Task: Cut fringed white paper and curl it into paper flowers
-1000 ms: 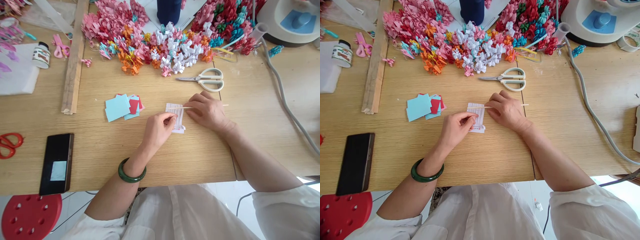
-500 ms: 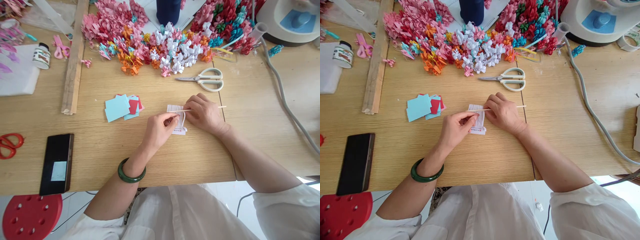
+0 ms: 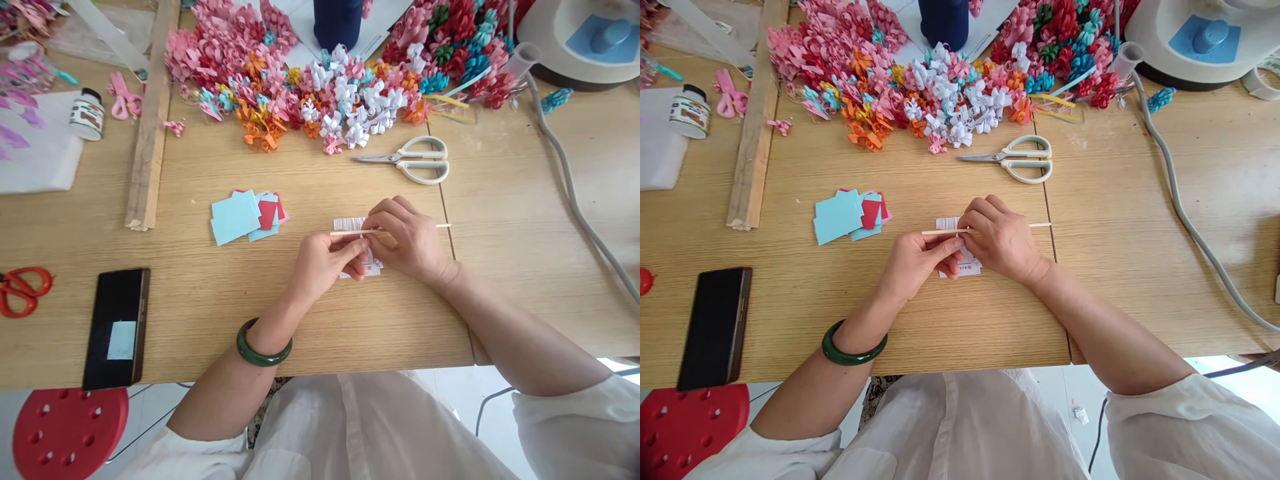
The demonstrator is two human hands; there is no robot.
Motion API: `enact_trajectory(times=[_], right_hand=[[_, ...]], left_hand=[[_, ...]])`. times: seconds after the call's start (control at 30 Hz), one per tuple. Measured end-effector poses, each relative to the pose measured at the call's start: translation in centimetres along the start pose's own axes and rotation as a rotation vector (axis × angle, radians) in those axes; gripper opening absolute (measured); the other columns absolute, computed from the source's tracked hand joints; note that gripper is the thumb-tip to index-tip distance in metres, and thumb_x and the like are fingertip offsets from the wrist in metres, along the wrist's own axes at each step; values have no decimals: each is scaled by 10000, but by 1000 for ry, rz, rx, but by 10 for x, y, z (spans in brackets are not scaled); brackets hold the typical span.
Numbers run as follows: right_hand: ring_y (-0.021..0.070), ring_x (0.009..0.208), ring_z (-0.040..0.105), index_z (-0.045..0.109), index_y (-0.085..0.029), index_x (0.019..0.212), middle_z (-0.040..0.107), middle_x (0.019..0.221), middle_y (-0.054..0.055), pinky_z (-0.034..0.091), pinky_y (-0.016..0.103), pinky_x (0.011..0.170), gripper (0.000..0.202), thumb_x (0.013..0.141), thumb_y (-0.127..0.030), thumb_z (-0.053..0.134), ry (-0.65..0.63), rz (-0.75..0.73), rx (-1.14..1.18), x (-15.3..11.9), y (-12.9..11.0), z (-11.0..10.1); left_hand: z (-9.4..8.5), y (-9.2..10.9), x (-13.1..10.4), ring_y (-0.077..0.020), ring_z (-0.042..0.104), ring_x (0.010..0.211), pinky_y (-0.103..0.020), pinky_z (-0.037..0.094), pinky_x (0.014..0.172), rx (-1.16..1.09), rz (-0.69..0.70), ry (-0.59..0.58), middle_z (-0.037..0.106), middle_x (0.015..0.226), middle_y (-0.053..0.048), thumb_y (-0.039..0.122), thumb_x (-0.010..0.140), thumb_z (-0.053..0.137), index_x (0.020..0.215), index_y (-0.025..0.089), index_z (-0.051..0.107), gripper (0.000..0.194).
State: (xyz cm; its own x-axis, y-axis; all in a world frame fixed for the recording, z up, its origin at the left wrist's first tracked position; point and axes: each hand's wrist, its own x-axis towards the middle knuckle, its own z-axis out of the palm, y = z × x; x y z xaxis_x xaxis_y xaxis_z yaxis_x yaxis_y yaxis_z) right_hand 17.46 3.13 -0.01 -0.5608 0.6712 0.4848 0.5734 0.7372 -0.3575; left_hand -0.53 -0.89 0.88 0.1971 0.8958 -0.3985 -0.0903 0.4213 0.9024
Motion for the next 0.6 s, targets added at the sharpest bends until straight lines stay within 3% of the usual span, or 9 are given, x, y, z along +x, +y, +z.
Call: enact_trajectory(times=[0.2,0.33,0.6], right_hand=[[218,828,600,653,-208,920,684,908,74,500,363,720,71,922,-243,591,58,74,48,1,0,-7],[192,726,563,661,-214,841,649,761,37,463,346,675,117,932,-232,591,99,142,101,1,2,-12],[167,695,534,736,-188,946,632,711,16,437,316,645,161,930,-320,644,10,177,223,0,-7,-18]], left_hand=[[-1,-2,3,-82,610,464,-205,543,463,-63,61,67,703,686,-23,395,768,789,826,125,722,284],[0,-3,2,-76,597,460,-195,527,461,-25,139,85,687,665,-11,382,798,758,783,138,700,252],[5,-3,-3,-78,588,469,-196,510,472,117,197,27,653,638,-4,373,852,707,837,147,707,226]])
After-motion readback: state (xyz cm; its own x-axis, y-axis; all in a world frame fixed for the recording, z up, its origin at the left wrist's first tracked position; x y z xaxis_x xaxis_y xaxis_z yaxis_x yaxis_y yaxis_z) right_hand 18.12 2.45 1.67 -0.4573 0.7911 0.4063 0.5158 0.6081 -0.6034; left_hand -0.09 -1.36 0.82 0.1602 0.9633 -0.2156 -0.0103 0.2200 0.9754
